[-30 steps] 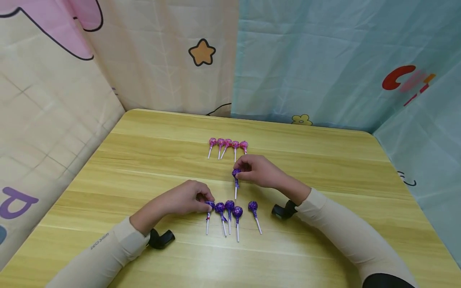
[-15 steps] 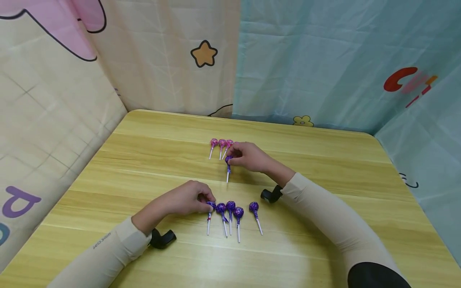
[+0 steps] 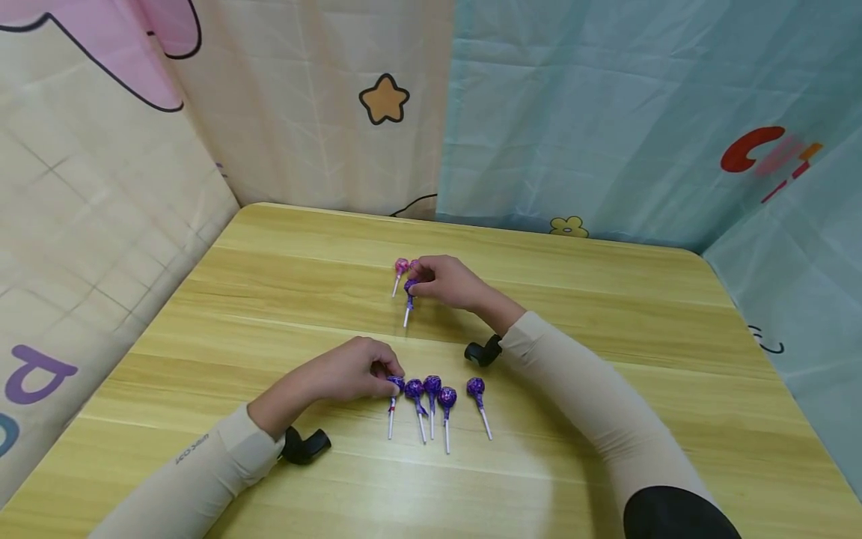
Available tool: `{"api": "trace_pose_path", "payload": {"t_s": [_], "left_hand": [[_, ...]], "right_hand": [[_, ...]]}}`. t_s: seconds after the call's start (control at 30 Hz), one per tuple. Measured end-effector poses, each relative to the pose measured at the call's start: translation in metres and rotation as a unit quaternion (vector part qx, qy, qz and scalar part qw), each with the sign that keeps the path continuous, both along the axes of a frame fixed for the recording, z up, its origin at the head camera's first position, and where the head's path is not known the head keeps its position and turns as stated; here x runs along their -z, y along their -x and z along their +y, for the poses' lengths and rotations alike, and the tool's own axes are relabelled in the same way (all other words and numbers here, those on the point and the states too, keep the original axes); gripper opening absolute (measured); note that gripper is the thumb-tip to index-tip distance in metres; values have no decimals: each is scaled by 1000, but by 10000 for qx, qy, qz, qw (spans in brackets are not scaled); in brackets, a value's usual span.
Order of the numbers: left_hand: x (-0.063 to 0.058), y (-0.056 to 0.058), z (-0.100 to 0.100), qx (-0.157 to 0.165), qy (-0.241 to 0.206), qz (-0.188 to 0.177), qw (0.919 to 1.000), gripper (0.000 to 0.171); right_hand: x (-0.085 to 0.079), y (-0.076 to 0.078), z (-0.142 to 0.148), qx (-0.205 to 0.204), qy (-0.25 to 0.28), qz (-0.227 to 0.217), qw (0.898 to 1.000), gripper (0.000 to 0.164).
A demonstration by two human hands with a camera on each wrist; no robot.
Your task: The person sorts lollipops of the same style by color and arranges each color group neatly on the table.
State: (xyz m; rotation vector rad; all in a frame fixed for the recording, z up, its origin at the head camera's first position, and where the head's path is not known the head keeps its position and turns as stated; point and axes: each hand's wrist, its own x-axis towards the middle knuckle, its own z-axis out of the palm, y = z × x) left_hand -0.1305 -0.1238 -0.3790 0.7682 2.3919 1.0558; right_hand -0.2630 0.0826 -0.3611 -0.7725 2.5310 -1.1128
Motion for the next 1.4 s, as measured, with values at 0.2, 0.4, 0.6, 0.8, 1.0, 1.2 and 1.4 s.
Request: {"api": "trace_pose_path", "payload": {"t_s": [0.2,0.4,0.6,0.8,1.0,1.2,1.4], "left_hand": [[0,0,0,2,12,7,10000,7],[1,1,1,17,2,18,10000,7],[3,2,1,17,19,66,10000,7],[4,2,1,22,31,59,10000,7],[2,2,2,4,43,-7,10000,7],[2,2,3,10,36,-17,10000,7],[2,2,3,21,23,-25,10000,8]], "right_hand": [[7,3,-13,-24,-47,53,10000,11],[12,3,-22,15,-157,28,9999,9],[15,2,-29,-131,-421,234,9988,8],[15,1,-34,-222,-688,384,9966,10],[19,2,-35,-230,-654,275,9972,10],[23,3,-36,-218,-680,282,9971,9],[24,3,-36,-201,-712,318,9968,8]]}}
